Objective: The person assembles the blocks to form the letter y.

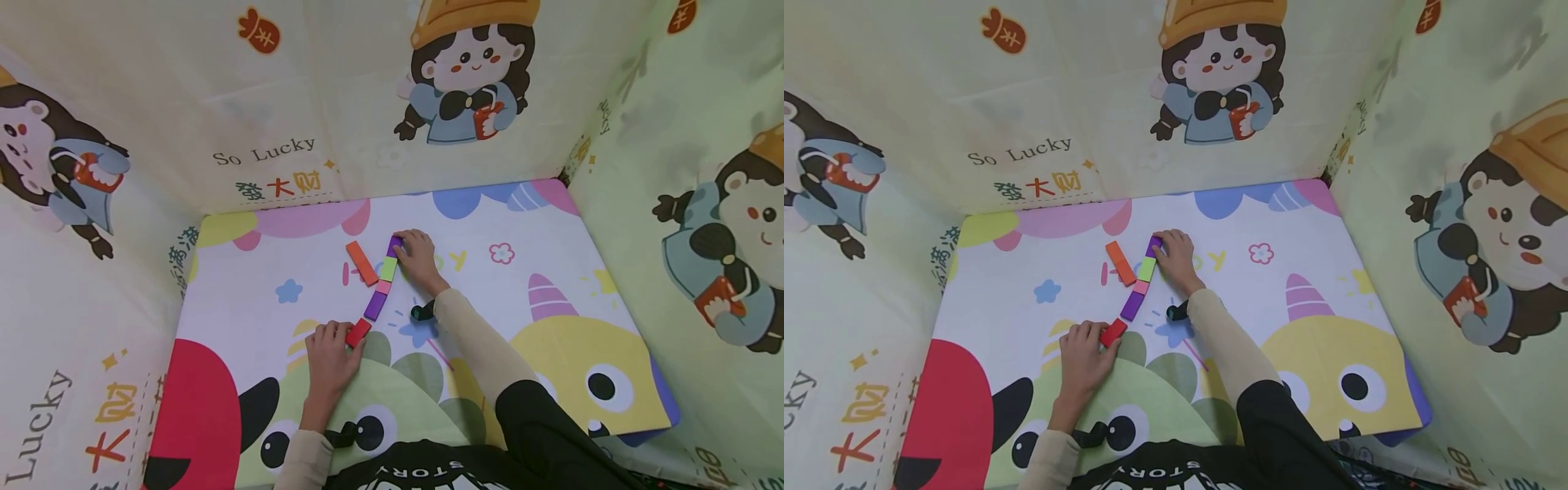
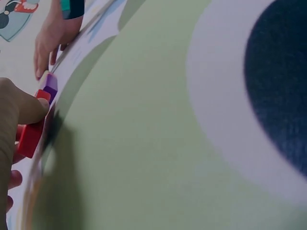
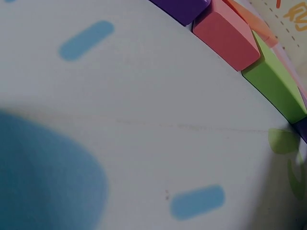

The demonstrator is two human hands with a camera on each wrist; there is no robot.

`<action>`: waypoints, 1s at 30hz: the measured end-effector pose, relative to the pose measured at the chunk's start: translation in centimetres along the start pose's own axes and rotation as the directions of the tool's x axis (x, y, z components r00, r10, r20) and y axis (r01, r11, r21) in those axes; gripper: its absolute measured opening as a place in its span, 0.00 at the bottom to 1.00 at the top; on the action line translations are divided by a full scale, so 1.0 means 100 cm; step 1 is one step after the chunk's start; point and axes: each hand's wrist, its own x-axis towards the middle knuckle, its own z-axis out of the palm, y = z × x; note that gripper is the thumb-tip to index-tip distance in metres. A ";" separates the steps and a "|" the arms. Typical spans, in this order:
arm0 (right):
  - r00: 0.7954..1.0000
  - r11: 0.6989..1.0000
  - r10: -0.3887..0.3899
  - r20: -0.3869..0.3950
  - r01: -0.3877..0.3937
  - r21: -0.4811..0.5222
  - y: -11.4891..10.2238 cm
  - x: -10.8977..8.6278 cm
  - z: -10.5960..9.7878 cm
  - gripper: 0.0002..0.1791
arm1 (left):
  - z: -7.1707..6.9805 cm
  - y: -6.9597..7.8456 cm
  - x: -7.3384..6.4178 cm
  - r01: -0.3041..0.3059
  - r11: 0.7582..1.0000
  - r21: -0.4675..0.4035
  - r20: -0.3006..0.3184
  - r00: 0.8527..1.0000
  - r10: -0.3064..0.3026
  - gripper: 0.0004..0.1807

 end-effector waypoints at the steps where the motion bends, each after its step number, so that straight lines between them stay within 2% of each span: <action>1: 1.000 1.000 0.002 0.001 -0.002 0.001 0.000 0.000 0.000 0.20 | 0.001 0.000 0.000 0.002 1.000 -0.004 0.002 1.000 -0.002 0.20; 8: 1.000 1.000 -0.002 -0.004 0.002 -0.001 -0.001 0.000 -0.001 0.21 | 0.005 0.005 0.004 0.048 0.999 -0.015 0.046 0.998 -0.048 0.21; 13: 1.000 1.000 -0.002 -0.006 0.002 0.006 -0.001 -0.001 -0.001 0.21 | 0.008 0.006 0.008 0.059 0.998 -0.003 0.085 0.995 -0.059 0.22; 19: 1.000 1.000 0.000 0.000 0.000 -0.001 0.002 -0.001 0.001 0.21 | 0.013 0.009 0.010 0.076 0.997 -0.006 0.072 0.995 -0.076 0.22; 26: 1.000 1.000 0.002 -0.008 -0.001 0.006 0.003 -0.001 0.001 0.21 | 0.020 0.021 0.017 0.154 0.988 0.010 0.083 0.984 -0.155 0.21; 30: 1.000 1.000 -0.002 -0.008 0.002 -0.003 0.003 -0.001 0.001 0.21 | 0.022 0.028 0.019 0.178 0.984 0.019 0.077 0.981 -0.179 0.21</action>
